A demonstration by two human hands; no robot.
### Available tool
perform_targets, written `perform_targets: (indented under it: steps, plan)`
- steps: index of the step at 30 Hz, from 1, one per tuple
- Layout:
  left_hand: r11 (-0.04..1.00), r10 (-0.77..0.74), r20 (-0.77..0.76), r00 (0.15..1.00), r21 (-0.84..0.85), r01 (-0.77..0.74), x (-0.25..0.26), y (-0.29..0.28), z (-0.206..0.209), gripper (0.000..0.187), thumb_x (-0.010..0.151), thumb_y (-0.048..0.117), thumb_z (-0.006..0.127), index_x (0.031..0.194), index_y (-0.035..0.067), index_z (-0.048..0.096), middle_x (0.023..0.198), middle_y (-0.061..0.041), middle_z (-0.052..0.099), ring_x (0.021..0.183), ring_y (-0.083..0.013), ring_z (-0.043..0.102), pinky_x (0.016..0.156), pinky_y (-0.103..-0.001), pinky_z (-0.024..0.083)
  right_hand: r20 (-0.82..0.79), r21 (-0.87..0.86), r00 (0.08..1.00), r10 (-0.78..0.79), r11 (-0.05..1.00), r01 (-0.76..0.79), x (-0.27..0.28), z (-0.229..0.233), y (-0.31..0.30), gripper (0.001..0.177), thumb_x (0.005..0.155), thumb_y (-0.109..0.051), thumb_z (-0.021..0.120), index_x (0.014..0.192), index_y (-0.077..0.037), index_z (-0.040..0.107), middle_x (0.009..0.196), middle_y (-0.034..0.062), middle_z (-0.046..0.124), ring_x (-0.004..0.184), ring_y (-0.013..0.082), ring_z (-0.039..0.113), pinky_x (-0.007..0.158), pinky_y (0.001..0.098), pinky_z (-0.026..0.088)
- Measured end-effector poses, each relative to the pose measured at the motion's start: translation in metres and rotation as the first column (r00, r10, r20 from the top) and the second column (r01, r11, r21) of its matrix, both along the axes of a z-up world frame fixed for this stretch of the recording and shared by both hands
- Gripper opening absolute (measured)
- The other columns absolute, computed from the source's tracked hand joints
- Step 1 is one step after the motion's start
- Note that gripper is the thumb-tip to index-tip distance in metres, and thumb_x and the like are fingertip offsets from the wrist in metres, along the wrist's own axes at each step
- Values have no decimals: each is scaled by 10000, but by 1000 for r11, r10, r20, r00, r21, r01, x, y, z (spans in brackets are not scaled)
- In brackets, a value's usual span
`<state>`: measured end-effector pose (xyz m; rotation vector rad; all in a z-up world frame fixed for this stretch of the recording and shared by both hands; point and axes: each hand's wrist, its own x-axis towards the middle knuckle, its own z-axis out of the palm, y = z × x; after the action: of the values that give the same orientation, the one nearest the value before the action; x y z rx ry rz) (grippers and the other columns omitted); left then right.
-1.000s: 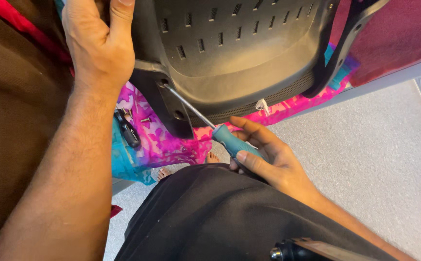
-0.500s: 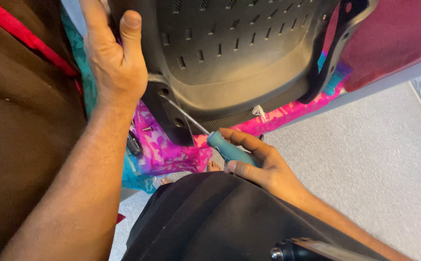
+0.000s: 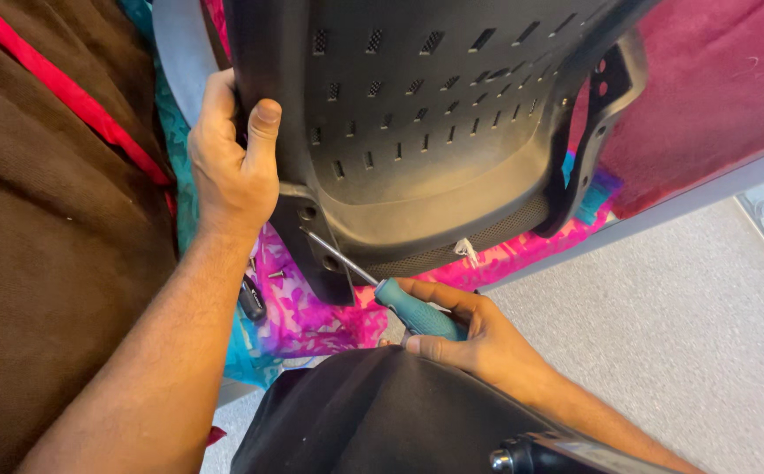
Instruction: The person uses a screwdriver to tighten screws into the underside of a black plastic chair, securing the armrests and frame. The chair is held upside down while the person works on multiple screw holes.
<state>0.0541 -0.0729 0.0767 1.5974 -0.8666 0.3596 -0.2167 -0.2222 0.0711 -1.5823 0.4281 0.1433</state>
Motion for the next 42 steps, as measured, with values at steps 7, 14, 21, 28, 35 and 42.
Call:
perform_targets:
  steps: [7,14,21,28,35,42]
  plan:
    - [997,-72,-53,996,-5,72,0,5,5,477,1128,470,585,1310,30,558,1032,-19,660,947,-102,600,858,-267,503,-18,330,995,-95,939,96,-4,-9,1,640,869,-88,694,1493,-37,562,1047,101,695,855,141,634,790,274,529]
    - [990,-116,-94,989,-90,107,-7,-1,5,430,1132,428,580,1306,35,557,1084,-6,644,1009,-91,583,917,-256,487,24,373,996,-82,925,67,-5,-8,7,623,922,-94,602,1532,-54,483,1066,52,682,748,107,560,664,235,465]
    - [987,-145,-115,983,-92,135,0,1,5,403,1119,401,597,1292,38,569,1068,4,638,984,-84,577,896,-252,484,87,366,995,-59,930,23,-4,-7,12,663,937,-145,569,1573,-82,390,1132,58,673,740,109,571,633,248,466]
    - [979,-180,-137,974,-120,164,4,0,2,412,1113,405,617,1293,37,577,1077,6,658,996,-77,587,909,-244,492,89,223,996,-8,975,-12,-4,-16,24,686,972,-181,591,1606,-114,336,1121,28,640,760,82,561,634,232,463]
    - [974,-205,-140,969,-130,187,3,1,3,434,1108,424,625,1296,36,576,1068,0,654,980,-81,583,894,-248,489,52,161,996,-76,985,66,5,-22,41,683,974,-182,612,1603,-113,356,1127,6,645,793,40,534,718,207,491]
    - [973,-205,-128,970,-131,188,3,1,4,437,1107,427,626,1292,34,579,1067,-7,659,983,-84,593,897,-250,495,-31,70,999,-33,997,35,9,-34,48,754,1049,-188,643,1732,-180,325,1124,118,625,835,151,542,740,288,495]
